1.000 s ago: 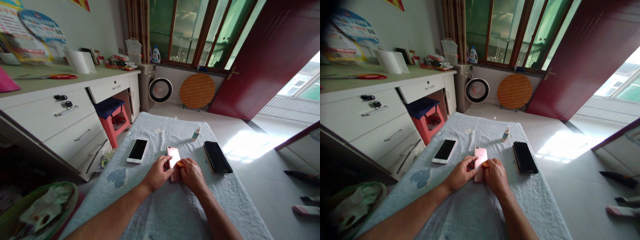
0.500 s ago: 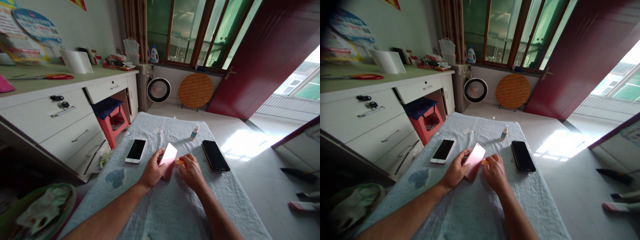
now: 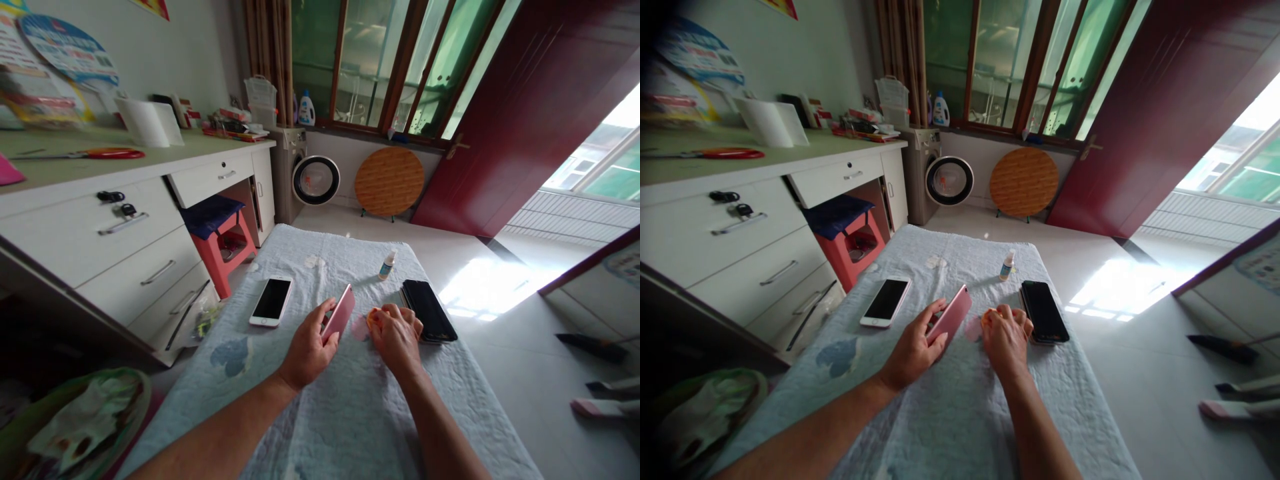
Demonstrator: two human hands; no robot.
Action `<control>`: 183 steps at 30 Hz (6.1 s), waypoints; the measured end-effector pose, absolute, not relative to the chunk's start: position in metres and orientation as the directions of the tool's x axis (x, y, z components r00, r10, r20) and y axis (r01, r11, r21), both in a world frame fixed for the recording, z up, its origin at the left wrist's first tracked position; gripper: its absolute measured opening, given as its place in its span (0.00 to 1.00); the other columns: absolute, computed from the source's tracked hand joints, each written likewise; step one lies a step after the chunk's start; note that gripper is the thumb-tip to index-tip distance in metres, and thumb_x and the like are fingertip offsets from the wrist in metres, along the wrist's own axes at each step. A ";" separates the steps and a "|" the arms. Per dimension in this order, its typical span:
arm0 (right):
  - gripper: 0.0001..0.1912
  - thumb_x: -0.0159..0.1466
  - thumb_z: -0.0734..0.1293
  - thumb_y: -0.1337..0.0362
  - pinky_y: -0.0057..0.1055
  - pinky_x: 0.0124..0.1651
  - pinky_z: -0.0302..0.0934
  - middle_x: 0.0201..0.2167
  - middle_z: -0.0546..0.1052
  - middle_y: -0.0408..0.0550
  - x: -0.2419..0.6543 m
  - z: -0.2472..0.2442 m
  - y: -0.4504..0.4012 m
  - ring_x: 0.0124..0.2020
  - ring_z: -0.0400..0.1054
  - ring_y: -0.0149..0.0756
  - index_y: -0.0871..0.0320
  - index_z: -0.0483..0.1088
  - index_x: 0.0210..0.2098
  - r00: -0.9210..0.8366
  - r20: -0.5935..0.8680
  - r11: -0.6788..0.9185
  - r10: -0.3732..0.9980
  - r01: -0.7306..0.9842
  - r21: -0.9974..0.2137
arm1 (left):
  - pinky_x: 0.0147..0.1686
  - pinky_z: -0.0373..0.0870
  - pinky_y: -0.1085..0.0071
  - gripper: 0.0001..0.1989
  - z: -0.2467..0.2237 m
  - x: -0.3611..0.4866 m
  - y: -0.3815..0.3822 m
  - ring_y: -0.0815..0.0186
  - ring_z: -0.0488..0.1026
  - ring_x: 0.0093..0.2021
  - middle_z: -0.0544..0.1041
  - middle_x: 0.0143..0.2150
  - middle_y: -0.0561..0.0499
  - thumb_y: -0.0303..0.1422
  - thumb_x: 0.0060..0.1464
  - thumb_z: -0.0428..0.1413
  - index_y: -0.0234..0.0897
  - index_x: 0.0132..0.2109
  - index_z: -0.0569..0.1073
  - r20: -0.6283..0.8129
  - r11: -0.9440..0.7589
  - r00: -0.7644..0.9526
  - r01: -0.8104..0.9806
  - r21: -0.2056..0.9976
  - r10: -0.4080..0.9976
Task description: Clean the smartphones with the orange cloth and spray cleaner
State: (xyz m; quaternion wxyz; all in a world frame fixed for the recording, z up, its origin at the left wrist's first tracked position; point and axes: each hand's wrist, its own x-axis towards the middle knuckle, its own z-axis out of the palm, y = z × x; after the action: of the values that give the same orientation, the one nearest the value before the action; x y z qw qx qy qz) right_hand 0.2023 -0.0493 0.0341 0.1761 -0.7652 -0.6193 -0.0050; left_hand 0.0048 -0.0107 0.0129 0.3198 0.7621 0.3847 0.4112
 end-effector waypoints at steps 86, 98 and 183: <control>0.35 0.52 0.64 0.51 0.43 0.51 0.53 0.47 0.72 0.59 0.301 0.042 -0.045 0.47 0.63 0.50 0.63 0.64 0.55 0.588 0.407 -0.518 0.699 0.808 -0.280 | 0.56 0.64 0.59 0.22 0.006 -0.005 0.005 0.61 0.70 0.54 0.74 0.52 0.44 0.26 0.54 0.50 0.38 0.57 0.64 0.365 -0.480 0.340 0.369 0.796 0.867; 0.35 0.52 0.64 0.49 0.45 0.49 0.55 0.46 0.73 0.58 0.302 0.043 -0.043 0.47 0.64 0.54 0.59 0.66 0.56 0.641 0.298 -0.596 0.707 0.767 -0.236 | 0.53 0.67 0.60 0.20 0.011 -0.005 0.003 0.61 0.72 0.50 0.75 0.50 0.46 0.25 0.54 0.50 0.38 0.55 0.66 0.323 -0.447 0.346 0.388 0.806 0.881; 0.14 0.61 0.62 0.61 0.43 0.51 0.59 0.50 0.68 0.54 0.229 0.002 -0.031 0.48 0.60 0.45 0.57 0.73 0.44 0.053 0.516 0.096 0.855 0.961 -0.258 | 0.49 0.62 0.60 0.29 0.029 -0.015 0.019 0.52 0.67 0.46 0.70 0.44 0.42 0.38 0.46 0.57 0.33 0.55 0.65 0.336 -0.355 0.261 0.898 0.259 0.905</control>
State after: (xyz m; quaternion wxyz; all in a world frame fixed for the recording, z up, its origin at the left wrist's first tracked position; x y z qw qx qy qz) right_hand 0.2286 -0.0313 0.0022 0.2883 -0.6659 -0.6819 -0.0924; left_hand -0.0152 0.0192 0.0290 0.0079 0.7941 0.5676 0.2172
